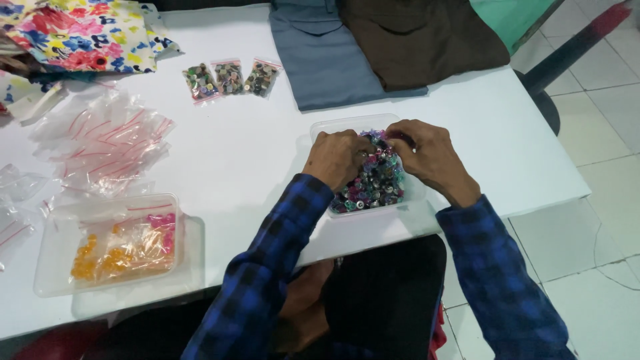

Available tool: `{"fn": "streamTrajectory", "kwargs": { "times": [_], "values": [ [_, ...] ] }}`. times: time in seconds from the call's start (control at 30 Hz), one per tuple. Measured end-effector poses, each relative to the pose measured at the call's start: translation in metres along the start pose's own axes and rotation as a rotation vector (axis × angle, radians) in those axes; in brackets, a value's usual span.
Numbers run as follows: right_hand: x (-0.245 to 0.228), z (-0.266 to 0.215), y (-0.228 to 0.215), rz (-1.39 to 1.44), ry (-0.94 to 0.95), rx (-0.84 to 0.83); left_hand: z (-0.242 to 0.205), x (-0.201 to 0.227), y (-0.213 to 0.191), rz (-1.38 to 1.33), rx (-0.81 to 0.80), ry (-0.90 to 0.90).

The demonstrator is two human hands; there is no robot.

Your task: Sorting small colorful buttons from a container and placing them into plastic bags

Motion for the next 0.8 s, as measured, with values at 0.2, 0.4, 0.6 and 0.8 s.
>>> {"fn": "streamTrajectory", "kwargs": {
  "times": [0.2,0.4,0.6,0.8],
  "values": [
    [0.008,-0.007,0.019,-0.060,-0.014,0.053,0.025,0.005,0.033,0.160,-0.089,-0.028],
    [-0.001,-0.012,0.018,-0.038,-0.053,0.120,0.028,0.003,0.044,0.167,-0.036,0.019],
    [-0.004,-0.016,0.017,0.038,-0.058,0.205,0.021,0.001,0.030,0.020,0.005,-0.071],
    [-0.029,-0.013,0.010,0.200,-0.059,0.288,0.005,0.005,-0.016,-0.614,0.071,-0.200]
  ]
}}
Point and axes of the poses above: each hand's wrist, its own z-axis towards the middle knuckle, its own y-axis out of the palm, x = y × z, the point moved 3 cm from there along z, towards the middle knuckle, and after that the axes turned 10 degrees about -y, right-handed, at the moved point
